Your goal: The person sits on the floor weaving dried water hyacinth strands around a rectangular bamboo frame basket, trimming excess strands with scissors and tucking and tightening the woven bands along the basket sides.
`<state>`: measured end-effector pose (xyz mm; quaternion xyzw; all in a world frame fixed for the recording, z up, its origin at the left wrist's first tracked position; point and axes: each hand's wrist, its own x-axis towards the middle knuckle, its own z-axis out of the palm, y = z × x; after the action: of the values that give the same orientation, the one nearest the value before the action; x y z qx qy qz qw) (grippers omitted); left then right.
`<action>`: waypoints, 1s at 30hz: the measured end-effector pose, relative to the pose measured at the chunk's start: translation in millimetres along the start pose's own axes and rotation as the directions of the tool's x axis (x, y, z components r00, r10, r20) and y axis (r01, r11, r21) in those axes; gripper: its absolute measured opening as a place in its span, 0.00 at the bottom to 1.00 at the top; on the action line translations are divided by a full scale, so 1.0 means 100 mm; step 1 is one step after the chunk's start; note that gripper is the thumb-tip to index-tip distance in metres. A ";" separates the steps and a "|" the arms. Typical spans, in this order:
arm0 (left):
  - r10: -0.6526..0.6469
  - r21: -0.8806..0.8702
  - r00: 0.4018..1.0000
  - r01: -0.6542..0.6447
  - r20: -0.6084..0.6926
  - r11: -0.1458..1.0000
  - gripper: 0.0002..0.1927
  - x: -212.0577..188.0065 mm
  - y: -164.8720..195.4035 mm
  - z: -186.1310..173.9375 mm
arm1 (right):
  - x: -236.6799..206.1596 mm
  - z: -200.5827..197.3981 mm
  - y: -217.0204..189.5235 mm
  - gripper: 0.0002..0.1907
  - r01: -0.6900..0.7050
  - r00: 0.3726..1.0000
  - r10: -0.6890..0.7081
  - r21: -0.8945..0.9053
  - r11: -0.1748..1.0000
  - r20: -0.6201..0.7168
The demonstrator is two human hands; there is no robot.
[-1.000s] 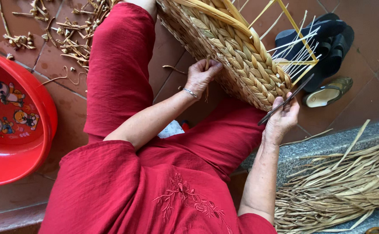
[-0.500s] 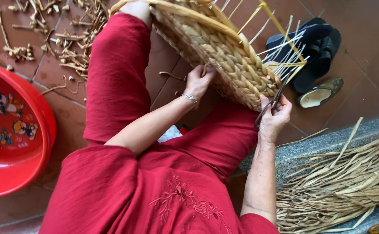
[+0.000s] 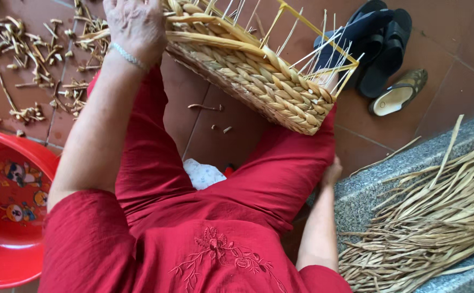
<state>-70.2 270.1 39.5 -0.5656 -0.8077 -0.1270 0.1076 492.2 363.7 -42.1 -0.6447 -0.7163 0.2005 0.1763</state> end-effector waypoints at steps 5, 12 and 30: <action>-0.031 -0.061 0.985 0.042 0.172 0.997 0.15 0.25 -0.17 0.37 | -0.14 0.15 -0.34 0.13 -0.034 0.956 0.054 -0.074 0.997 0.289; -0.127 0.009 0.857 0.141 0.500 0.990 0.21 0.24 -0.25 0.23 | -0.01 0.10 -0.16 0.09 -0.107 0.924 0.154 -0.151 0.983 0.351; -0.160 0.017 0.744 0.197 0.648 0.980 0.25 -0.41 -0.35 -0.17 | 0.05 -0.47 -1.46 0.17 0.067 0.987 -0.134 0.540 0.839 0.087</action>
<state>-89.0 216.1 39.9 -0.4973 -0.8418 0.0447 -0.2050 391.3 358.7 73.5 -0.5179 -0.6740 0.4216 0.3157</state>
